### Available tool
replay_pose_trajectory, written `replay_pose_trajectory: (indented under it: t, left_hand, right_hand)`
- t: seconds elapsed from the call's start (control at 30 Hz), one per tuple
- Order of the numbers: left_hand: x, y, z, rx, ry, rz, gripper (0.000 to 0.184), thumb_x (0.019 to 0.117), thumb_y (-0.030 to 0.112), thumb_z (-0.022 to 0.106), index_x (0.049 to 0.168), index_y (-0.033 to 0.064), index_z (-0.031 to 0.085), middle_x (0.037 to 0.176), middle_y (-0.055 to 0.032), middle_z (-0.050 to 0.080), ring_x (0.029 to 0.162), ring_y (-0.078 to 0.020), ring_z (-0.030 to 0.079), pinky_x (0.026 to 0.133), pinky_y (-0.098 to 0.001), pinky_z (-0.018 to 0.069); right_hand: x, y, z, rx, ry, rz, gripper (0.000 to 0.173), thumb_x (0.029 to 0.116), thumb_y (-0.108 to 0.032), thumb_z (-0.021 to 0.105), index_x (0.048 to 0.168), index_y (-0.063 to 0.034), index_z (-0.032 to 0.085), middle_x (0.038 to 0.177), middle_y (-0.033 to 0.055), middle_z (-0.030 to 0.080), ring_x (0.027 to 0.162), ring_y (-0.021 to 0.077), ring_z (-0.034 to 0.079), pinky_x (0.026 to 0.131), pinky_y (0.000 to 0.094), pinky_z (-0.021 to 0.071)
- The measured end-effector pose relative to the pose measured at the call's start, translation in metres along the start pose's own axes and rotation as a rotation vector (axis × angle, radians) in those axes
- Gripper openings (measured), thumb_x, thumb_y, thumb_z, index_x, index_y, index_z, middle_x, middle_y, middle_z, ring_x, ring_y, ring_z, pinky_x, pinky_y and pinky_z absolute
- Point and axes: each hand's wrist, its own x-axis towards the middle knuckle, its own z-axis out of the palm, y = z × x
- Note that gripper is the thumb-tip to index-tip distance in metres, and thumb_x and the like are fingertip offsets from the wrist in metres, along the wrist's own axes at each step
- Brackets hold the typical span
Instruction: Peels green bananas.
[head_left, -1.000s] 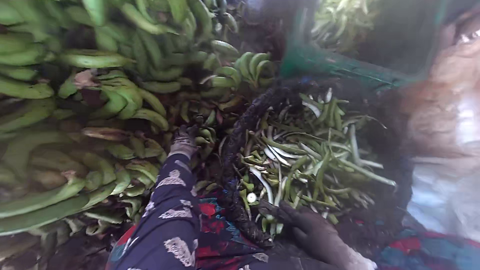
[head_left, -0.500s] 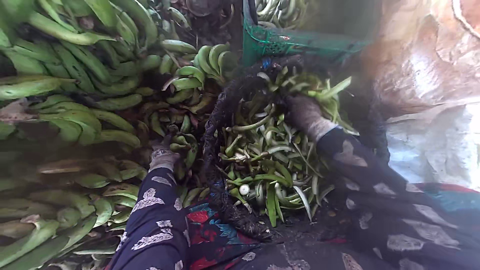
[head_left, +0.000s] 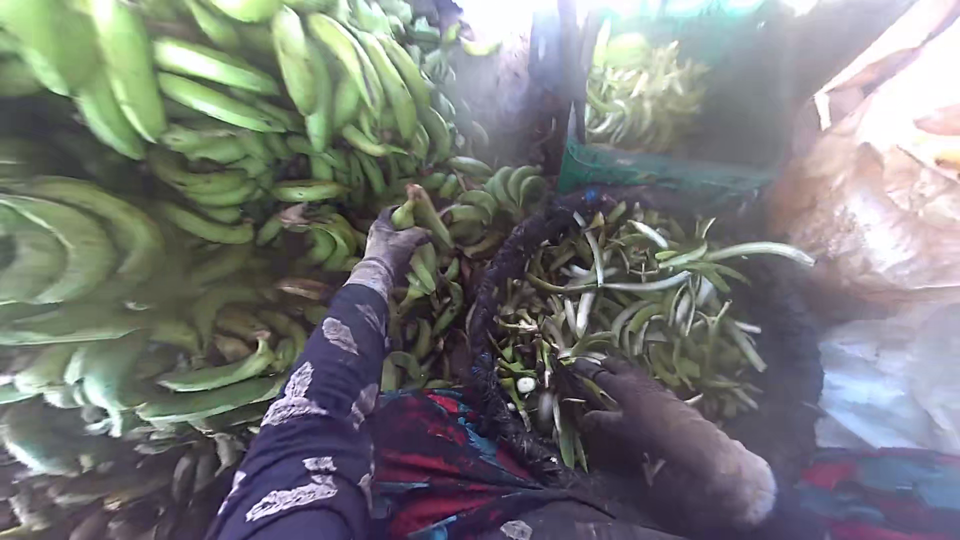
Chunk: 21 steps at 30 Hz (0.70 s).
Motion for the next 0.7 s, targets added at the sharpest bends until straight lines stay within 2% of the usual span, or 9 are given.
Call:
replay_pose_trajectory:
  t: [0.1, 0.17, 0.2, 0.27, 0.33, 0.43, 0.53, 0.63, 0.7]
  left_hand:
    - [-0.055, 0.066, -0.005, -0.094, -0.204, 0.218, 0.066, 0.0812, 0.010, 0.078, 0.141, 0.0082, 0.050, 0.117, -0.0160, 0.066, 0.100, -0.0237, 0.067, 0.089, -0.0467, 0.0556]
    - [-0.104, 0.098, 0.004, -0.143, -0.366, 0.370, 0.063, 0.0785, 0.008, 0.077, 0.137, 0.0068, 0.052, 0.105, -0.0097, 0.070, 0.087, -0.0157, 0.070, 0.079, -0.0364, 0.0606]
    - [-0.128, 0.110, 0.010, -0.162, -0.449, 0.454, 0.063, 0.0767, 0.008, 0.078, 0.134, 0.0056, 0.053, 0.101, -0.0085, 0.071, 0.083, -0.0144, 0.071, 0.076, -0.0345, 0.0620]
    - [-0.175, 0.130, 0.021, -0.131, -0.608, 0.606, 0.057, 0.0781, 0.006, 0.079, 0.130, 0.0051, 0.056, 0.101, -0.0062, 0.071, 0.085, -0.0116, 0.070, 0.078, -0.0322, 0.0619]
    - [-0.205, 0.139, 0.024, -0.012, -0.695, 0.755, 0.051, 0.0808, 0.007, 0.078, 0.128, 0.0073, 0.060, 0.107, -0.0054, 0.070, 0.090, -0.0107, 0.068, 0.082, -0.0331, 0.0597]
    - [-0.209, 0.124, -0.003, 0.306, -0.557, 0.787, 0.043, 0.0866, 0.016, 0.077, 0.127, 0.0214, 0.063, 0.100, 0.0004, 0.073, 0.081, -0.0113, 0.069, 0.073, -0.0390, 0.0610]
    - [-0.189, 0.098, -0.035, 0.356, -0.255, 0.671, 0.044, 0.0886, 0.018, 0.077, 0.130, 0.0193, 0.062, 0.104, -0.0074, 0.072, 0.087, -0.0210, 0.071, 0.078, -0.0508, 0.0590]
    - [-0.189, 0.133, -0.017, 0.175, -0.132, 0.831, 0.058, 0.0865, 0.023, 0.077, 0.138, 0.0103, 0.054, 0.118, -0.0089, 0.068, 0.103, -0.0151, 0.067, 0.092, -0.0405, 0.0567]
    - [-0.158, 0.163, 0.006, -0.006, -0.302, 1.043, 0.078, 0.0831, 0.029, 0.082, 0.147, 0.0072, 0.042, 0.125, -0.0074, 0.065, 0.108, -0.0106, 0.067, 0.093, -0.0332, 0.0600]
  right_hand:
    - [-0.017, -0.006, -0.028, 0.179, 0.551, -0.338, 0.072, 0.0898, -0.048, 0.072, 0.149, -0.0135, 0.053, 0.144, 0.0159, 0.057, 0.131, 0.0305, 0.056, 0.110, 0.0536, 0.0458]
    - [-0.018, -0.014, -0.046, 0.365, 0.790, -0.476, 0.095, 0.0840, -0.052, 0.075, 0.160, -0.0120, 0.034, 0.156, 0.0190, 0.045, 0.139, 0.0331, 0.049, 0.109, 0.0578, 0.0444]
    - [-0.020, -0.020, -0.055, 0.483, 0.813, -0.522, 0.107, 0.0797, -0.049, 0.079, 0.164, -0.0163, 0.021, 0.159, 0.0158, 0.040, 0.139, 0.0292, 0.049, 0.106, 0.0543, 0.0482]
    - [-0.028, -0.027, -0.062, 0.685, 0.744, -0.631, 0.113, 0.0784, -0.035, 0.081, 0.164, -0.0259, 0.009, 0.150, 0.0053, 0.050, 0.123, 0.0179, 0.062, 0.092, 0.0419, 0.0601]
    - [-0.042, -0.017, -0.057, 0.676, 0.727, -0.719, 0.090, 0.0864, -0.024, 0.078, 0.161, -0.0269, 0.028, 0.131, 0.0011, 0.065, 0.105, 0.0114, 0.070, 0.085, 0.0344, 0.0629]
    - [-0.093, 0.032, -0.050, 0.326, 0.884, -0.592, 0.057, 0.0907, -0.036, 0.073, 0.144, -0.0193, 0.058, 0.119, 0.0023, 0.070, 0.097, 0.0089, 0.069, 0.084, 0.0345, 0.0604]
    - [-0.145, 0.088, -0.057, 0.189, 1.032, -0.313, 0.062, 0.0931, -0.048, 0.067, 0.138, -0.0051, 0.059, 0.110, 0.0115, 0.070, 0.088, 0.0140, 0.069, 0.075, 0.0379, 0.0603]
    - [-0.144, 0.098, -0.094, -0.043, 1.112, -0.219, 0.068, 0.0918, -0.045, 0.069, 0.151, -0.0189, 0.049, 0.130, 0.0217, 0.063, 0.110, 0.0388, 0.065, 0.089, 0.0654, 0.0515]
    - [-0.103, 0.137, -0.134, -0.296, 1.113, -0.260, 0.077, 0.0920, -0.054, 0.068, 0.159, -0.0361, 0.035, 0.144, 0.0128, 0.056, 0.118, 0.0358, 0.062, 0.094, 0.0624, 0.0504]
